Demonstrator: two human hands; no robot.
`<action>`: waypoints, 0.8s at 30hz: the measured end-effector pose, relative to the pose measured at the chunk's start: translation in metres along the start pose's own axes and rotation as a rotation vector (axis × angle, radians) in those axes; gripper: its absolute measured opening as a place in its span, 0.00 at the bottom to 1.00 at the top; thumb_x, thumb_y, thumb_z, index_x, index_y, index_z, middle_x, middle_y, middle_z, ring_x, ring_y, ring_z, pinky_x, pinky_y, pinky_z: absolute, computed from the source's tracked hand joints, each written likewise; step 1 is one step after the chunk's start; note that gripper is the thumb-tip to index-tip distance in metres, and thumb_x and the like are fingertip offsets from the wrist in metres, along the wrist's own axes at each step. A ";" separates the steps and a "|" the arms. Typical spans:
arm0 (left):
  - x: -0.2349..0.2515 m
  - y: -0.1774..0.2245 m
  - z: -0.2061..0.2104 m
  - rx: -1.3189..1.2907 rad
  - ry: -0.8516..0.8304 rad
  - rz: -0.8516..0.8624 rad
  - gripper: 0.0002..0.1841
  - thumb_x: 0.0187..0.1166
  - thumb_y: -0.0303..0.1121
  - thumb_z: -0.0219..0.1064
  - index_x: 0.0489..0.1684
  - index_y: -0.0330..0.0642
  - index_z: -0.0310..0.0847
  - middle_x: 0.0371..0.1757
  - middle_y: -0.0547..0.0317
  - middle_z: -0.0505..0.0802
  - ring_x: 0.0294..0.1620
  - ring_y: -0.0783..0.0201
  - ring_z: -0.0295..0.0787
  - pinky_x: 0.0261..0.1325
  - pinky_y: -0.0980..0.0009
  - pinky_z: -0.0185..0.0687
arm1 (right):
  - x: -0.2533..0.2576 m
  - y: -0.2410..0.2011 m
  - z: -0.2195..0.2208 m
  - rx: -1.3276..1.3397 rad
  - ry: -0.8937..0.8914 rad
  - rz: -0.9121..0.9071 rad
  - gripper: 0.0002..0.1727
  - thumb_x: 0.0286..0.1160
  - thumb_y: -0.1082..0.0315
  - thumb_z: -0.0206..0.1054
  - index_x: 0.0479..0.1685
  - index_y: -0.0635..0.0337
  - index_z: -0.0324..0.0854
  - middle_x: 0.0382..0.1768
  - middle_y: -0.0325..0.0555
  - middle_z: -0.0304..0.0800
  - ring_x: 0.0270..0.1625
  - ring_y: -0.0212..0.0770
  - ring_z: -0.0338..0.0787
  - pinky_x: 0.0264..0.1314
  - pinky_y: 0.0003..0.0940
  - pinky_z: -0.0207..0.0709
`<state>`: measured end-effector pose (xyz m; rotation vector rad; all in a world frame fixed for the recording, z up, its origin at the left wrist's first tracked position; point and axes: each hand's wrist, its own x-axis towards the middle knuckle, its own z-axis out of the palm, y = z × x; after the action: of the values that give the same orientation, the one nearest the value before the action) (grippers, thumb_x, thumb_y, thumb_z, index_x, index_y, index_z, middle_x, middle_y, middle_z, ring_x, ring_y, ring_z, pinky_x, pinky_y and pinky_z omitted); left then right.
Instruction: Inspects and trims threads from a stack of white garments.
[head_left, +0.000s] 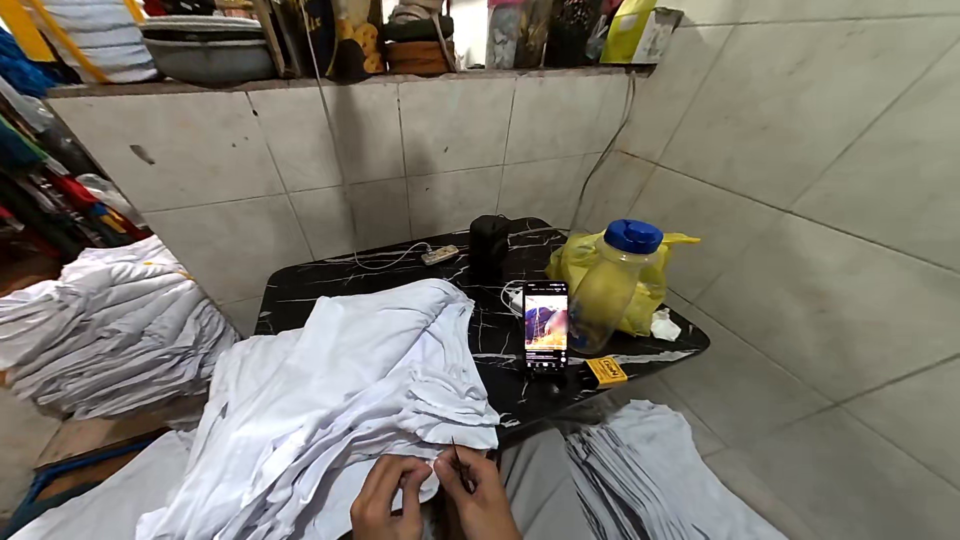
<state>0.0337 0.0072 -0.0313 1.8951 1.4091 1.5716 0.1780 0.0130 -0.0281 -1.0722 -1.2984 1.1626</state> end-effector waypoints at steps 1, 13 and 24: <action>0.000 0.000 -0.001 -0.015 -0.019 -0.020 0.05 0.74 0.27 0.72 0.33 0.35 0.91 0.33 0.60 0.92 0.35 0.78 0.88 0.44 0.84 0.86 | 0.000 0.000 0.000 -0.009 -0.001 0.000 0.08 0.81 0.74 0.63 0.38 0.67 0.87 0.33 0.38 0.88 0.38 0.22 0.85 0.46 0.20 0.80; 0.000 -0.011 -0.017 -0.334 -0.137 -0.203 0.11 0.61 0.22 0.83 0.41 0.33 0.95 0.44 0.54 0.97 0.43 0.67 0.97 0.51 0.70 0.96 | -0.001 -0.007 0.007 -0.210 -0.003 -0.037 0.11 0.82 0.69 0.65 0.42 0.69 0.87 0.34 0.49 0.90 0.38 0.33 0.89 0.47 0.31 0.82; -0.007 -0.015 -0.017 -0.098 -0.128 -0.137 0.05 0.68 0.19 0.68 0.36 0.33 0.89 0.38 0.57 0.93 0.41 0.73 0.91 0.50 0.76 0.90 | -0.001 -0.008 0.010 -0.283 -0.038 0.028 0.23 0.69 0.52 0.79 0.39 0.68 0.87 0.28 0.48 0.86 0.31 0.37 0.84 0.38 0.37 0.80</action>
<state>0.0121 0.0029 -0.0406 1.7693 1.3510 1.4042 0.1685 0.0102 -0.0202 -1.2806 -1.5135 1.0445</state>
